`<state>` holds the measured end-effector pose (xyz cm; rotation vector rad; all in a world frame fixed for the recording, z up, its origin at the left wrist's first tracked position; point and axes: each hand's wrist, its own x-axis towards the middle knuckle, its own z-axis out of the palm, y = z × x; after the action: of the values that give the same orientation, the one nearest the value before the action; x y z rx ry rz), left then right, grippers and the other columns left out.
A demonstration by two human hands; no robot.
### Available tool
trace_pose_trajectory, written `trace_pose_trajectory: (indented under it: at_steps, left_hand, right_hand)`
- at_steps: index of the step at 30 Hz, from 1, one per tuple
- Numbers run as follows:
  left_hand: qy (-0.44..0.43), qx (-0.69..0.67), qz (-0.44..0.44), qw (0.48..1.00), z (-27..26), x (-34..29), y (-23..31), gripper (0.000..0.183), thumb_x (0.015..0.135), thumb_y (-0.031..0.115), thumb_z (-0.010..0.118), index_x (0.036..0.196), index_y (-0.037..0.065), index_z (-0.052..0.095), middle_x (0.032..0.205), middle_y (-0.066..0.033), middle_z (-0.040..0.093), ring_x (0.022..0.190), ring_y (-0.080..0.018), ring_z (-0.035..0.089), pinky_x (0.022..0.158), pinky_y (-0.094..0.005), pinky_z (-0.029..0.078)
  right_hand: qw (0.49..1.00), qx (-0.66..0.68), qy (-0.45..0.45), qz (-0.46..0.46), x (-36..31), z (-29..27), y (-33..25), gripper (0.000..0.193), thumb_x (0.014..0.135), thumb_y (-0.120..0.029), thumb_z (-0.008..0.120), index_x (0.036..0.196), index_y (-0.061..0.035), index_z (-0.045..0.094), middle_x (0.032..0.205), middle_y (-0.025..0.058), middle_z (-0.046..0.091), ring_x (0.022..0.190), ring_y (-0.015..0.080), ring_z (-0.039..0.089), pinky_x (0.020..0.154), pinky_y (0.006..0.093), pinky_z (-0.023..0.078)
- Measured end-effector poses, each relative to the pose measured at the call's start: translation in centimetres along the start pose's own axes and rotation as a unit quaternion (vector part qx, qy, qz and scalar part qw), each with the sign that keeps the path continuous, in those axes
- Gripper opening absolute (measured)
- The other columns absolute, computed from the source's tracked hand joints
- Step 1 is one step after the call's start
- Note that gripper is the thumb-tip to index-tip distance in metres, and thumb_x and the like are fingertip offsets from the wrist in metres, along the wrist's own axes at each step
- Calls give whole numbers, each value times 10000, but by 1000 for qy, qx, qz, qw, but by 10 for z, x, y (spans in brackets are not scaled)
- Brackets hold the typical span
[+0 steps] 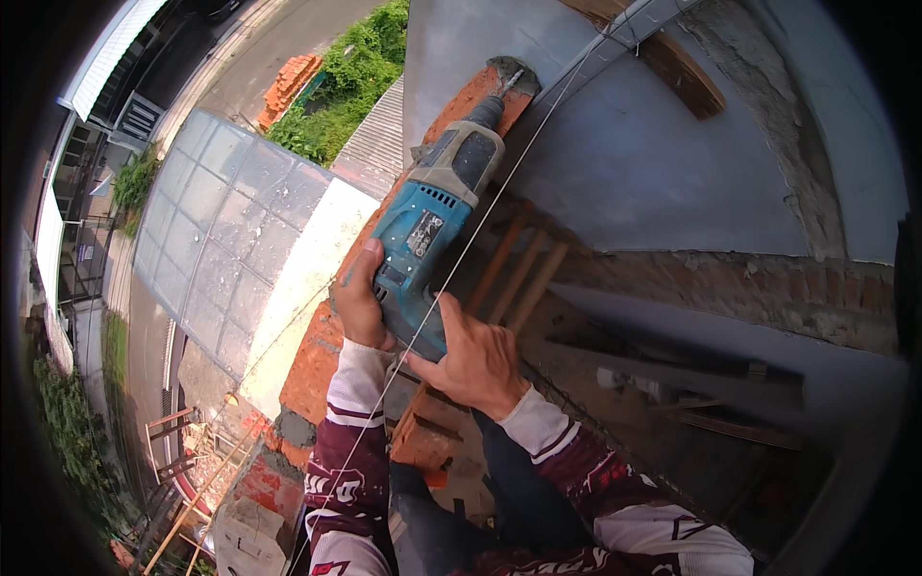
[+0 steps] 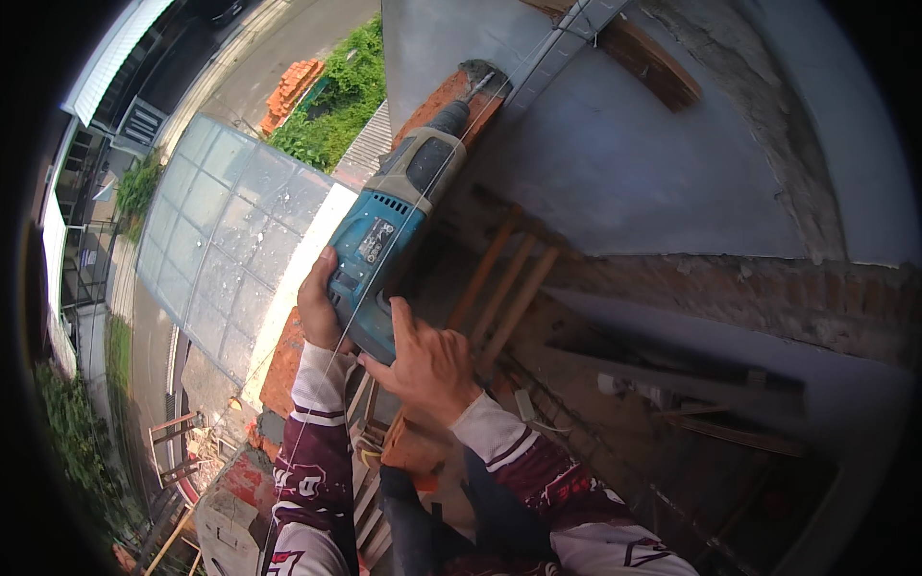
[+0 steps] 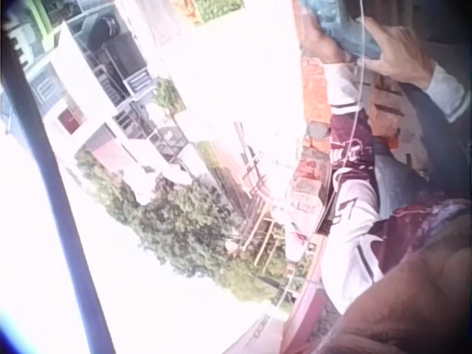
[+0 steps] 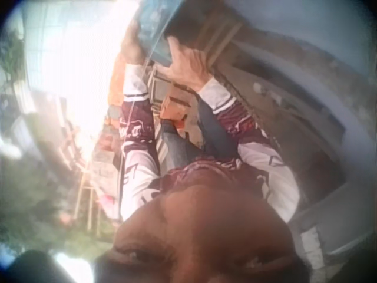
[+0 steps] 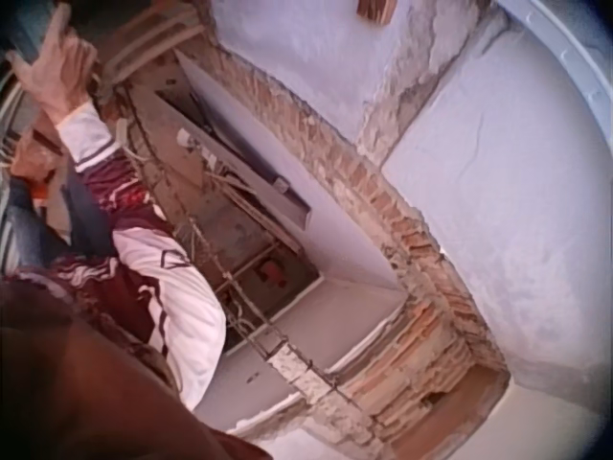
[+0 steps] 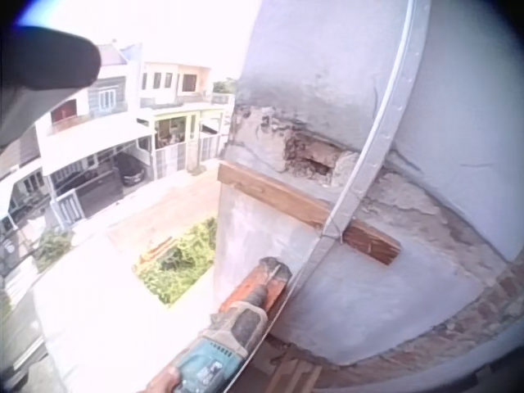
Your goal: The person uses a corded drill to make holes in a brick wall while standing on a wooden scaffold. The person then applies mortar to the wall and places bricks into the drilled holes.
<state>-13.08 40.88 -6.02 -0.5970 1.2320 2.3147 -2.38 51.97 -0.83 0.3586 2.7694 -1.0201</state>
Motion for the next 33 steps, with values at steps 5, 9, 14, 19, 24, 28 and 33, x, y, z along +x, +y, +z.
trace_pose_trajectory:
  at_steps: [5,9,14,19,24,28,33]
  left_hand:
    - [32,4,-4,999,4,-3,-1,338,926,273,680,1073,-31,666,910,-79,702,752,-163,652,715,-293,527]
    - [8,3,3,1000,1,0,-1,312,928,262,679,1056,-22,674,906,-72,699,749,-150,645,710,-291,524]
    - [19,-8,11,1000,-8,9,-12,273,912,245,705,994,-15,705,891,-45,693,749,-119,624,698,-267,500]
    - [32,-9,8,999,-6,8,-11,313,898,244,724,1030,-40,710,917,-62,706,778,-133,644,725,-268,511]
    - [9,-7,4,1000,-3,4,-7,335,887,244,740,1041,-51,698,925,-72,705,779,-145,653,723,-283,520]
    - [38,-14,4,999,-4,2,-9,337,881,250,748,1034,-47,700,920,-70,704,770,-147,650,715,-290,518]
    - [59,-1,2,998,4,1,-11,316,884,251,748,1016,-33,709,880,-58,703,719,-151,640,695,-299,520]
  right_hand:
    - [1000,-4,0,-17,0,-1,2,772,760,-393,807,1298,57,485,937,266,695,778,427,702,665,497,553]
    - [1000,-8,16,-15,-1,-1,1,800,757,-403,809,1318,62,478,919,264,700,777,419,709,665,485,558]
    - [1000,-12,12,-5,1,0,-2,830,763,-426,807,1340,65,467,911,268,703,777,426,710,669,485,558]
    - [999,-36,10,-11,-1,0,-5,835,771,-448,800,1343,59,465,909,279,699,780,448,701,676,503,551]
    - [999,-40,24,-10,-2,-1,-7,775,744,-445,827,1275,32,525,909,274,694,811,457,691,681,514,543]
    - [999,-43,20,-12,-2,-2,-9,762,735,-441,836,1265,17,538,901,263,696,815,452,692,686,512,540]
    - [998,-44,33,-11,-3,-4,-7,786,744,-447,827,1294,23,520,898,258,701,811,440,698,691,507,541]
